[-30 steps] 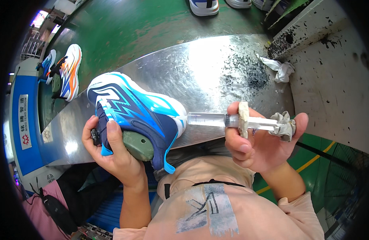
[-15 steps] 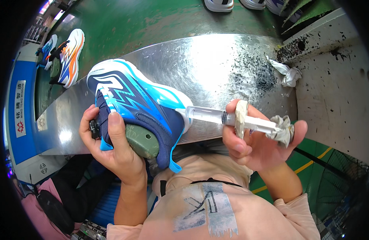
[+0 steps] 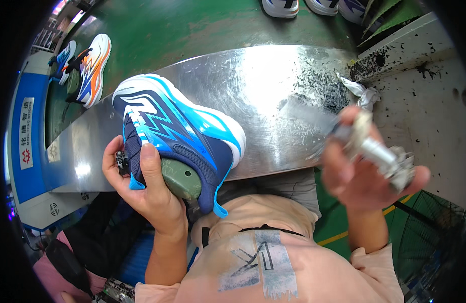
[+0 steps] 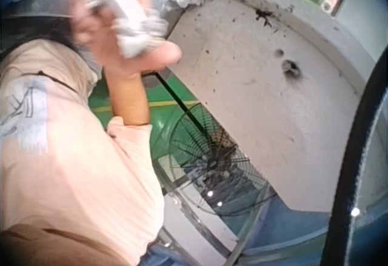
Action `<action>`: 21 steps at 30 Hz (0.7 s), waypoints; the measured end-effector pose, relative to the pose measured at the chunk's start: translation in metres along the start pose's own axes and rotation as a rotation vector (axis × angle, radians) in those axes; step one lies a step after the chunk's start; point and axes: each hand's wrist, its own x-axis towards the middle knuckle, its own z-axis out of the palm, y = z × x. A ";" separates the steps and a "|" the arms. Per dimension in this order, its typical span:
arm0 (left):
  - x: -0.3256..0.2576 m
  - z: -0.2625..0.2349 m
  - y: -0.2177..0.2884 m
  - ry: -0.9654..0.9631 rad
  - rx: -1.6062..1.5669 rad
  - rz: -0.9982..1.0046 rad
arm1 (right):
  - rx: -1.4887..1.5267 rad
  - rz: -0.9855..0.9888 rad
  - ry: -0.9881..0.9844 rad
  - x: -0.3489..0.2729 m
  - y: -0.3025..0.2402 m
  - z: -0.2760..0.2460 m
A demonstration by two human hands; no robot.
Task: The person fills a syringe with liquid from a bottle and uses it to apply adhesive along the seams of several shoes on a conveyor belt.
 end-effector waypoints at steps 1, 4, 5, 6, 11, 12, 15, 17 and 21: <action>-0.003 -0.001 0.003 0.003 -0.079 -0.099 | -0.089 -0.040 0.058 0.000 -0.011 -0.005; -0.011 -0.016 0.011 -0.025 -0.313 -0.379 | -0.683 -0.035 0.423 0.002 -0.020 -0.005; -0.016 -0.020 0.010 -0.007 -0.313 -0.436 | -0.786 -0.097 0.479 0.003 -0.008 -0.008; -0.018 -0.022 0.011 0.012 -0.317 -0.487 | -0.831 -0.123 0.485 0.000 0.001 -0.014; -0.010 -0.031 0.006 -0.106 -0.266 -0.472 | -0.638 -0.100 0.375 0.004 0.037 -0.023; -0.008 -0.028 0.006 -0.152 -0.265 -0.457 | -0.624 -0.097 0.344 0.011 0.047 -0.021; -0.008 -0.023 0.010 -0.127 -0.269 -0.450 | -0.580 -0.057 0.225 0.043 0.068 -0.009; -0.007 -0.019 0.010 -0.133 -0.277 -0.447 | -0.535 -0.007 0.196 0.063 0.078 -0.006; -0.009 -0.018 0.010 -0.112 -0.245 -0.441 | -0.530 0.100 0.184 0.081 0.079 0.001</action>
